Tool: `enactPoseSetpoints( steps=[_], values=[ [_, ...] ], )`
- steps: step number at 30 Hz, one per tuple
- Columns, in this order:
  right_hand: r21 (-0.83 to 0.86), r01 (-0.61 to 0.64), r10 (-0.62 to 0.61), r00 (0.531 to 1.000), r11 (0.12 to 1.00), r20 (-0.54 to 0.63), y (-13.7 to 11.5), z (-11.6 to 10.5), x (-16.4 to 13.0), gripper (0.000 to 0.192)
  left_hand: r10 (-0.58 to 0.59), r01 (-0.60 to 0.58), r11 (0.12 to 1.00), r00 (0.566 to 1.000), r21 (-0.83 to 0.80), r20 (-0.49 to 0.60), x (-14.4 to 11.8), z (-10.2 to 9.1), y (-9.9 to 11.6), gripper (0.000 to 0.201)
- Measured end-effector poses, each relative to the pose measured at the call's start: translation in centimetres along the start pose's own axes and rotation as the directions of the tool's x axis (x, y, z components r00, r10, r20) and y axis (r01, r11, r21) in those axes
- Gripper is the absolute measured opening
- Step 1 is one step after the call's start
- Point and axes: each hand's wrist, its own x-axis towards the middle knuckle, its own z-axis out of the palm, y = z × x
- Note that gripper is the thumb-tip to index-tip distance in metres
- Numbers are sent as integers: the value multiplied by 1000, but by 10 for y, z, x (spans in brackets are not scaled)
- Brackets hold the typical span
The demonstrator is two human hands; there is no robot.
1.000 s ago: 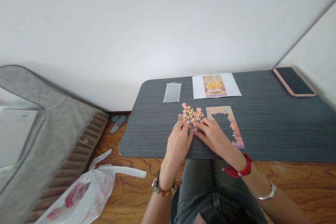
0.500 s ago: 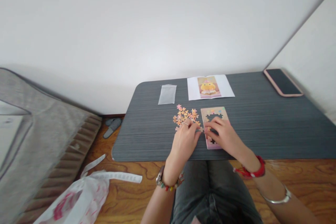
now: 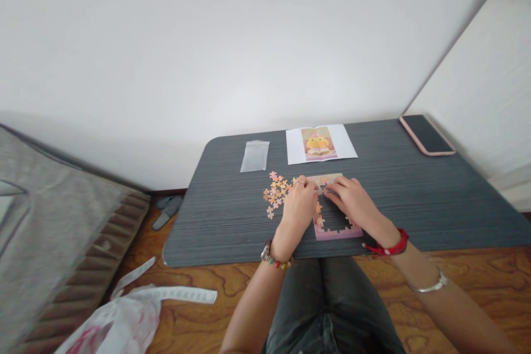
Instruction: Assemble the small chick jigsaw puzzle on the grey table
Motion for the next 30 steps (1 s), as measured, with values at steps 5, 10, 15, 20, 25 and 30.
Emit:
enactPoseSetpoints(
  steps=[5, 10, 15, 20, 25, 30],
  values=[
    [-83, 14, -7, 996, 996, 84, 3, 3, 12, 21, -79, 79, 997, 997, 13, -5, 0, 1, -2, 19],
    [-138, 35, -17, 991, 990, 130, 3, 6, 15, 20, -105, 104, 994, 994, 24, 33, -5, 3, -1, 22],
    [-155, 53, -35, 993, 986, 116, 0, 7, 15, 20, -100, 98, 994, 994, 44, 50, -7, 6, 2, 26],
    [-183, 57, -39, 994, 981, 102, 0, 9, 14, 20, -91, 89, 995, 995, 51, 48, -7, 6, 4, 26],
    [-174, 60, -44, 994, 983, 99, 1, 10, 14, 22, -98, 94, 994, 994, 63, 51, -8, 7, 4, 27],
    [-186, 52, -37, 996, 981, 86, -1, 11, 14, 21, -111, 104, 989, 992, 108, 65, -8, 6, 6, 27]
  ],
)
